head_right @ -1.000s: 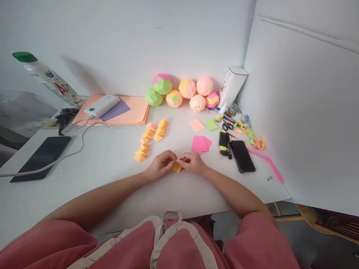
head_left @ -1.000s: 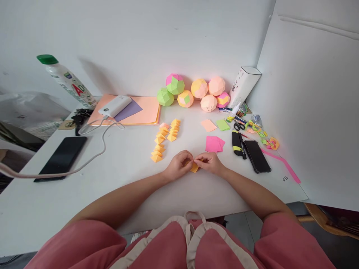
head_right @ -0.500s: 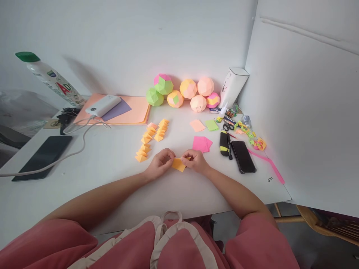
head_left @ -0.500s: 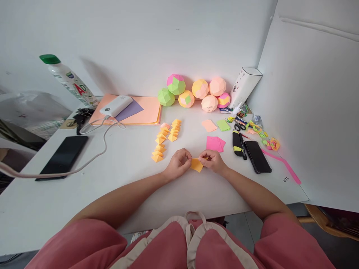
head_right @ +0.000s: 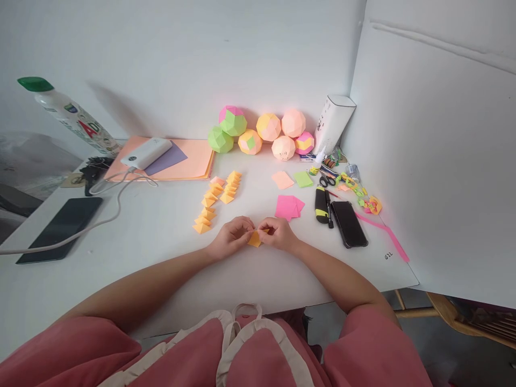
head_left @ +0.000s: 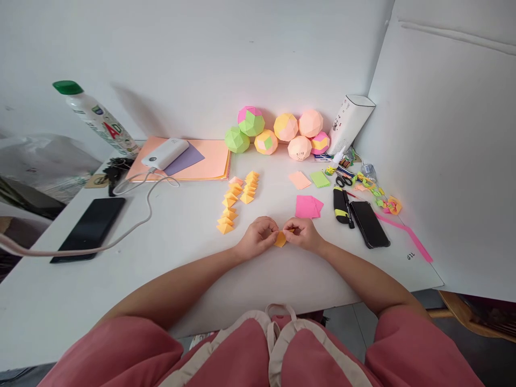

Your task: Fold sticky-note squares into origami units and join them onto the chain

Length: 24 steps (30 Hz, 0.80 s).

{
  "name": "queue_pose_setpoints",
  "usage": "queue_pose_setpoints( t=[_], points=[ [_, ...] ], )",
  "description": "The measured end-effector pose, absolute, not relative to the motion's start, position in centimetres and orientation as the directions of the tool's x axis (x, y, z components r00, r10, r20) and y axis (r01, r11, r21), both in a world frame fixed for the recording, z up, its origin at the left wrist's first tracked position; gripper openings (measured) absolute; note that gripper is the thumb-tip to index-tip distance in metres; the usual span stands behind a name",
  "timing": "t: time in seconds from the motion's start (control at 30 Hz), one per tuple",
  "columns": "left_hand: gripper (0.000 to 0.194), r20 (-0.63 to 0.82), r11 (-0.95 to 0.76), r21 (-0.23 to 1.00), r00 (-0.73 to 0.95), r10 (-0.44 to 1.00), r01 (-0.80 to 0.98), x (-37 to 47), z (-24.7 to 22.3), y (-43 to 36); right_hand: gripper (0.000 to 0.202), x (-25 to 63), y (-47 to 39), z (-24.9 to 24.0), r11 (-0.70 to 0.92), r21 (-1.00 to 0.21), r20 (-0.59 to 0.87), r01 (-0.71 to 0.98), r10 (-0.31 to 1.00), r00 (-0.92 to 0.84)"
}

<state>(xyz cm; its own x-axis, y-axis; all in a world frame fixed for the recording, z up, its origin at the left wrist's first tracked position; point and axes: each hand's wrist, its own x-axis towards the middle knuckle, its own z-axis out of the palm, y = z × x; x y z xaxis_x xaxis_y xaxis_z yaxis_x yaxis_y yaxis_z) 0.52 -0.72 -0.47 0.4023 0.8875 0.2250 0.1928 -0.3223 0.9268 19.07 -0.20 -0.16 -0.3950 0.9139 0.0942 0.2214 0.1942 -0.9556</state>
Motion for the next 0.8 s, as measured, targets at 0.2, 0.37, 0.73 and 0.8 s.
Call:
queue_pose_setpoints(
  t=[0.2,0.37,0.73,0.8],
  points=[
    [0.010,0.158,-0.234,0.951,0.332,0.930,0.202,0.3,-0.5,-0.6,0.007,19.3,0.3,0.4,0.182,-0.950,0.103,0.253,0.949,-0.297],
    [0.010,0.120,-0.183,0.969,0.333,0.935,0.165,0.2,-0.8,-0.5,0.008,19.3,0.3,0.4,0.122,-0.970,0.064,0.208,0.961,-0.268],
    [0.016,-0.018,-0.002,0.998,0.335,0.942,0.057,0.0,0.0,-0.6,0.010,19.7,0.8,0.2,0.027,-0.999,0.015,0.036,0.953,-0.301],
    [0.017,-0.014,-0.006,0.998,0.339,0.941,0.059,0.0,0.2,-0.6,0.013,19.4,0.5,0.2,0.018,-0.998,-0.007,0.065,0.930,-0.368]
  ],
)
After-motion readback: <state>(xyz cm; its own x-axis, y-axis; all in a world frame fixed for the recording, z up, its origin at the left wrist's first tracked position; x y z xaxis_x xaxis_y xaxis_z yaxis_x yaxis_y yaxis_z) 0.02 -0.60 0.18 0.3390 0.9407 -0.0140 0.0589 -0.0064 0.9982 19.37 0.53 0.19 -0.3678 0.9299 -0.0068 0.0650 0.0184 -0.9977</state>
